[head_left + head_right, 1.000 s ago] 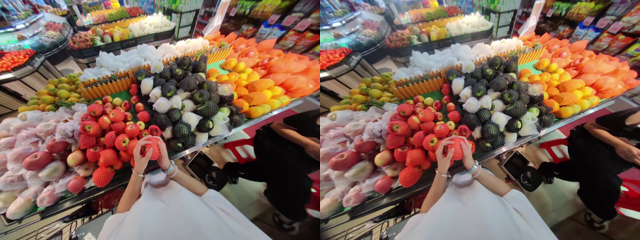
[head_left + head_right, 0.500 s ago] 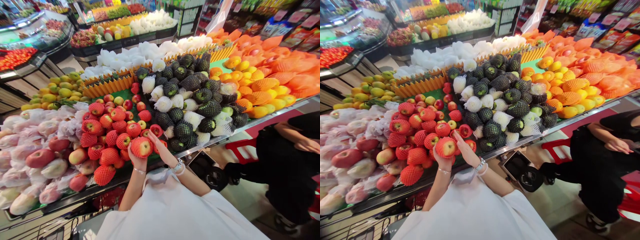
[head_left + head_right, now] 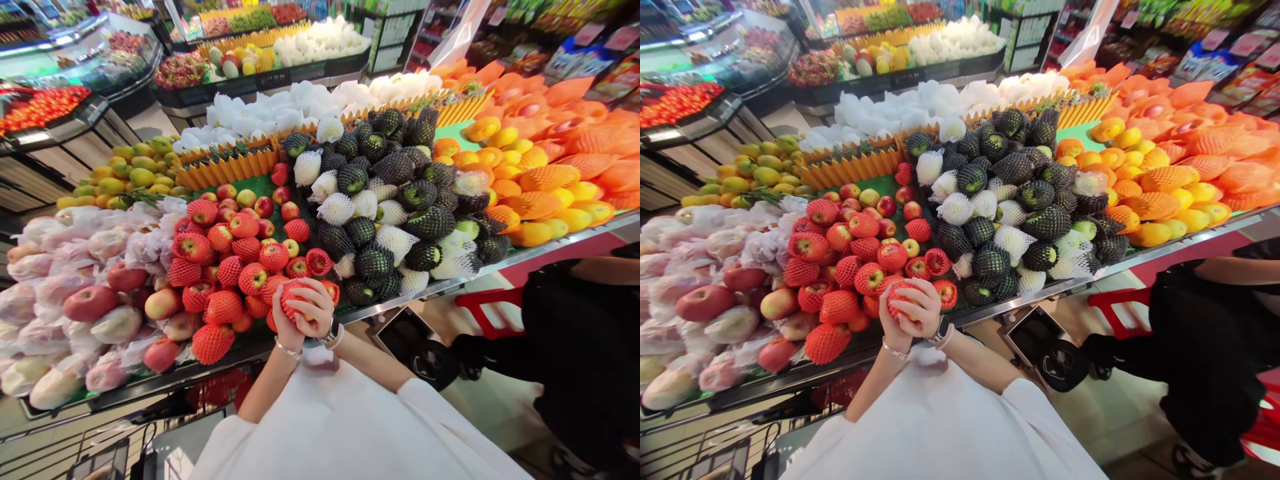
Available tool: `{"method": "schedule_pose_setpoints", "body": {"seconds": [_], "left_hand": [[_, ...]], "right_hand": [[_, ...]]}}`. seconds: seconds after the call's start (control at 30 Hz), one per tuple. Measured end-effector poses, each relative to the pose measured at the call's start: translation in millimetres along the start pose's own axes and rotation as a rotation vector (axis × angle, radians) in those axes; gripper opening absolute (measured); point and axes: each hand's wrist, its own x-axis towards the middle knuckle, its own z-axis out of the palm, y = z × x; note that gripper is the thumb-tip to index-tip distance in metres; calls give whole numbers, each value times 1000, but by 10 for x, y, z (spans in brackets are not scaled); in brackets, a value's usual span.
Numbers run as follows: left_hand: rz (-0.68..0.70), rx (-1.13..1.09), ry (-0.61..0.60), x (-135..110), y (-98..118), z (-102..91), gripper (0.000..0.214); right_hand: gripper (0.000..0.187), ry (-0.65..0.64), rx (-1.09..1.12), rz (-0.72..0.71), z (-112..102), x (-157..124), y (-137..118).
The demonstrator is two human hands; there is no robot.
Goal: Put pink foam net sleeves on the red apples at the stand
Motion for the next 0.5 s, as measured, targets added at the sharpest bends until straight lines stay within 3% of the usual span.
{"method": "schedule_pose_setpoints", "body": {"seconds": [0.13, 0.27, 0.43, 0.5], "left_hand": [[-82, -212, 3, -30, 102, 112, 27], [-42, -329, 42, -61, 135, 226, 20], [42, -297, 35, -95, 74, 294, 53], [25, -275, 36, -94, 64, 289, 53]], "right_hand": [[23, 131, -15, -106, 53, 32, 35], [23, 189, 35, -144, 21, 121, 29], [23, 224, 68, -84, -47, 138, 60], [24, 195, 17, -20, -41, 79, 95]]}}
